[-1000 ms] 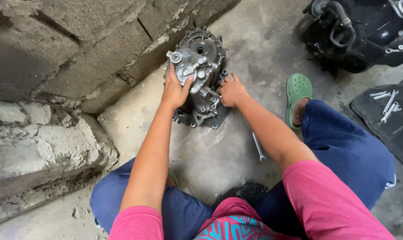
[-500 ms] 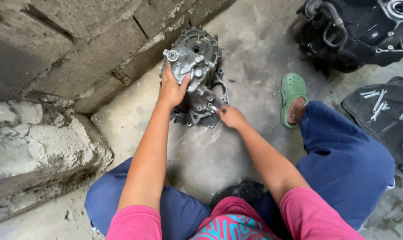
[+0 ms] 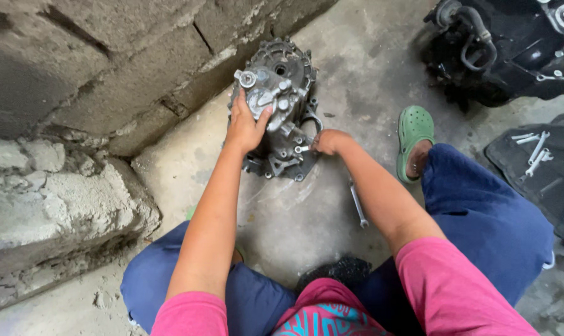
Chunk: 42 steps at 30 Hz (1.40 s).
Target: The person sits on the floor and uses a wrench to tighten bolts on a disassembled engine block. They hold the engine steady with one hand while turning the wrench with the other.
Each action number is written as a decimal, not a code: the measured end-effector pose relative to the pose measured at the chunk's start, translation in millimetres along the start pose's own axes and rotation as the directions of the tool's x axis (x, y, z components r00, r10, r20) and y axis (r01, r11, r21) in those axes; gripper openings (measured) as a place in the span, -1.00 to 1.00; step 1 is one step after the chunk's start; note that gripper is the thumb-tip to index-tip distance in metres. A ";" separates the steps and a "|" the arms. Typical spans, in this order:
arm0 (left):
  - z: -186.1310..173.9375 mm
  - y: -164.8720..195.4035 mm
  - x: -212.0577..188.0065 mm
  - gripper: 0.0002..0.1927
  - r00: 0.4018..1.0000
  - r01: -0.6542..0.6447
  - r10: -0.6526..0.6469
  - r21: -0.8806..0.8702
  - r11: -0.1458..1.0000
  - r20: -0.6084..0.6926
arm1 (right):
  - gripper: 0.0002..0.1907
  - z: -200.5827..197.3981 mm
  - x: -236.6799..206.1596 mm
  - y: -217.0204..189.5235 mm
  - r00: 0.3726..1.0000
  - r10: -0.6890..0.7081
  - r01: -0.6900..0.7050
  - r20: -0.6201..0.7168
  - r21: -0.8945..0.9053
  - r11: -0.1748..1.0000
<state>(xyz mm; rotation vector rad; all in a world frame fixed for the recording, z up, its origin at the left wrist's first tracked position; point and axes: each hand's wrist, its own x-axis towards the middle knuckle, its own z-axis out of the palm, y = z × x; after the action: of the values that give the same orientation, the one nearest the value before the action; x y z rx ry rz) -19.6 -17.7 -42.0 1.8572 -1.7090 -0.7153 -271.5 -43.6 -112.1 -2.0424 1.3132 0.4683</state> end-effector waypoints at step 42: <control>-2.3 10.3 -3.1 0.06 1.000 0.015 -0.015 -0.007 1.000 0.009 | -0.61 64.8 -20.6 -31.3 0.971 0.224 -0.183 0.084 0.865 0.468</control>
<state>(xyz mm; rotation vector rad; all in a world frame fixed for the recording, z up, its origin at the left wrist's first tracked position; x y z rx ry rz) -25.7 -15.4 -33.2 1.8665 -1.6973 -0.7366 -249.1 23.7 -135.8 -1.0205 1.4106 -0.1724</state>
